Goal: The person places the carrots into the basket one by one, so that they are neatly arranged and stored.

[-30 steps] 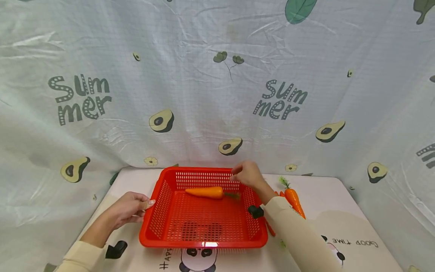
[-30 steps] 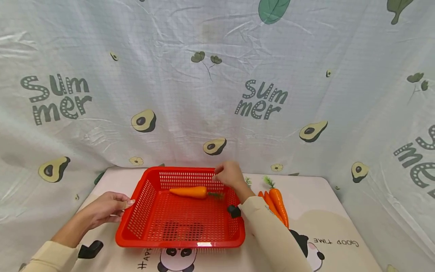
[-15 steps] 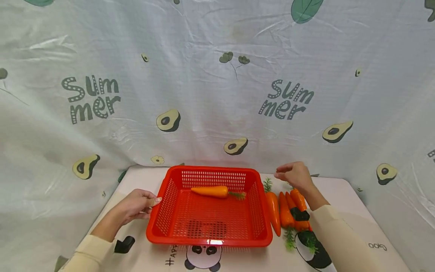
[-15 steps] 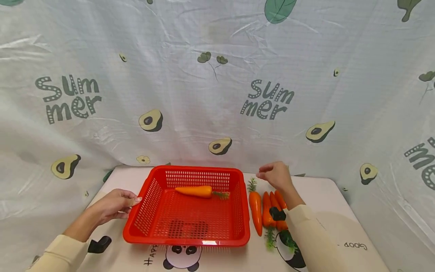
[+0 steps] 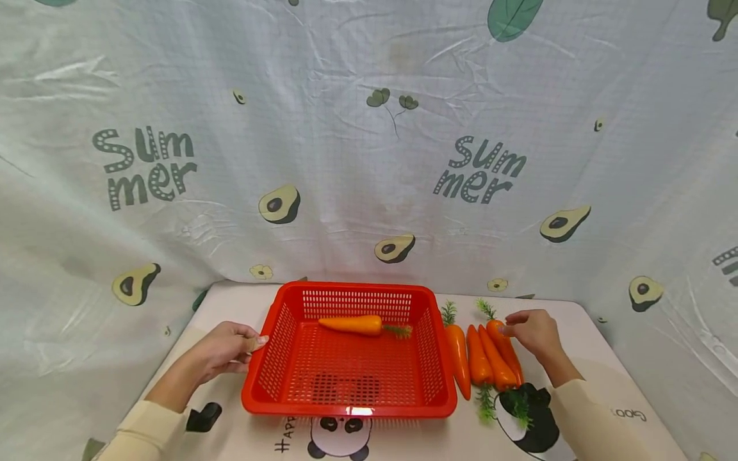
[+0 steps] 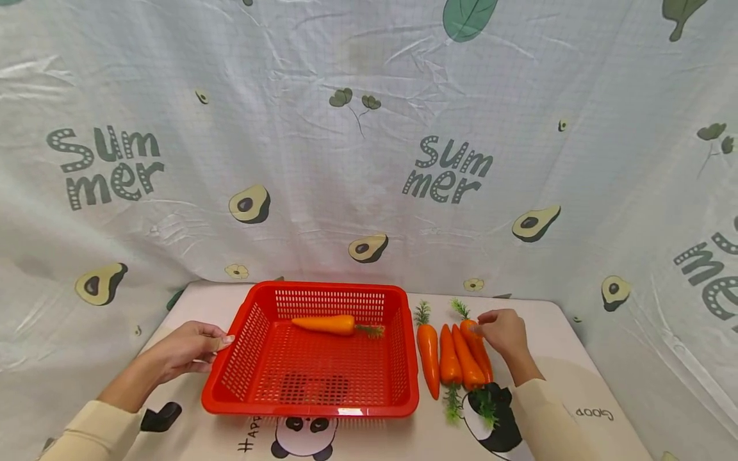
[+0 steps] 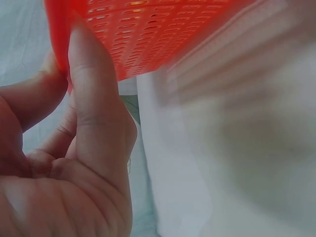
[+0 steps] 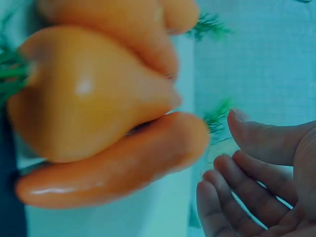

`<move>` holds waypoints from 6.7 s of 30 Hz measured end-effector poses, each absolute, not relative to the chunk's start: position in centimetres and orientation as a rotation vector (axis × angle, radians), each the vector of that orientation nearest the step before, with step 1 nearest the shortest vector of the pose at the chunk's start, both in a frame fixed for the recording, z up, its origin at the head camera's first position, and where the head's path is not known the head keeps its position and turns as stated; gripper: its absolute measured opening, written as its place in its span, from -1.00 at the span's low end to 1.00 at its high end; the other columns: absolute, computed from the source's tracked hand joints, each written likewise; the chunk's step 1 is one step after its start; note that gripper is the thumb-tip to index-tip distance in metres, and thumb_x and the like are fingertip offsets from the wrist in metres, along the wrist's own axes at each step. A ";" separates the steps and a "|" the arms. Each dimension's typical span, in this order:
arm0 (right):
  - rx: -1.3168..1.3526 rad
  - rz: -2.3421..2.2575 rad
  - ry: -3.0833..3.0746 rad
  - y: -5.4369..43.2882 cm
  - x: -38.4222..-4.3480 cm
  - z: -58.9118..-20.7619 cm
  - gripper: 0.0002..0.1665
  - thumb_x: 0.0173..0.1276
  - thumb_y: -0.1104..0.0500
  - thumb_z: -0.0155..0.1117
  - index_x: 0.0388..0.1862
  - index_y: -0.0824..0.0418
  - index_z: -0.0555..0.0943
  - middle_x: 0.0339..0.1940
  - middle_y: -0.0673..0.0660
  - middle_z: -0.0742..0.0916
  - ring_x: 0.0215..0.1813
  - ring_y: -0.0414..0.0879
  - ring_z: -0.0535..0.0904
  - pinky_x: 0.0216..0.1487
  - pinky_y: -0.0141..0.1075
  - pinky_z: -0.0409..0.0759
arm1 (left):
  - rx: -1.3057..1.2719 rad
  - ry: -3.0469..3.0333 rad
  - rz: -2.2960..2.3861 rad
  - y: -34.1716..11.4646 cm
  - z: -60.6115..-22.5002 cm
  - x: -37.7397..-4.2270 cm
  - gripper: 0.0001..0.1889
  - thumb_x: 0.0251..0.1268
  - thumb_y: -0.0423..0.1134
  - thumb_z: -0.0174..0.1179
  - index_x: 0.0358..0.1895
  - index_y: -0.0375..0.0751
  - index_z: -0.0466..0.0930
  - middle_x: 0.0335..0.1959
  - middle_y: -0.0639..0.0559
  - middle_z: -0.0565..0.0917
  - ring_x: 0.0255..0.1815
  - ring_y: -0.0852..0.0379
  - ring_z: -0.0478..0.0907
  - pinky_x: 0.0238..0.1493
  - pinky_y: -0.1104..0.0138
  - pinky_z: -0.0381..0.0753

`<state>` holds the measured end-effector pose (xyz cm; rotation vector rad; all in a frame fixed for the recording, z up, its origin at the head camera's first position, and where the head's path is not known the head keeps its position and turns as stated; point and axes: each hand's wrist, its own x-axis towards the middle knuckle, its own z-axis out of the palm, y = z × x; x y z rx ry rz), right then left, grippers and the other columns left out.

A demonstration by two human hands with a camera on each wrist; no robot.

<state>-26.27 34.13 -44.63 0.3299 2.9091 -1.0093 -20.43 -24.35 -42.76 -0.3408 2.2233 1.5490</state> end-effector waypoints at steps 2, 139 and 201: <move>0.356 -0.996 2.909 34.4 -26.2 -45.6 -0.47 0.29 0.09 0.49 0.10 0.44 0.69 0.08 0.45 0.75 -0.04 0.24 0.65 0.00 0.06 0.71 | -0.341 2.222 1.554 -24.4 -42.7 -20.4 -0.72 0.54 -0.22 0.21 0.02 -0.44 0.58 -0.38 -0.01 0.63 -0.40 0.12 0.57 -0.34 0.30 0.76; -0.446 -1.194 2.797 17.2 -28.3 -39.0 -0.65 0.31 0.32 0.47 0.06 0.42 0.74 -0.14 0.28 0.83 -0.19 -0.01 0.73 -0.03 -0.12 0.75 | -0.344 2.220 1.594 -24.3 -43.6 -19.9 -0.65 0.54 -0.14 0.22 0.06 -0.43 0.58 -0.31 -0.03 0.65 -0.35 0.10 0.55 -0.34 0.32 0.71; -0.551 -1.075 2.681 6.9 -29.8 -44.3 -0.65 0.19 0.30 0.60 -0.02 0.33 0.79 -0.16 0.19 0.85 -0.16 -0.04 0.72 0.06 -0.10 0.77 | -0.352 2.215 1.606 -24.3 -43.2 -20.0 -0.71 0.54 -0.19 0.21 0.00 -0.42 0.58 -0.39 -0.01 0.61 -0.41 0.13 0.52 -0.40 0.35 0.68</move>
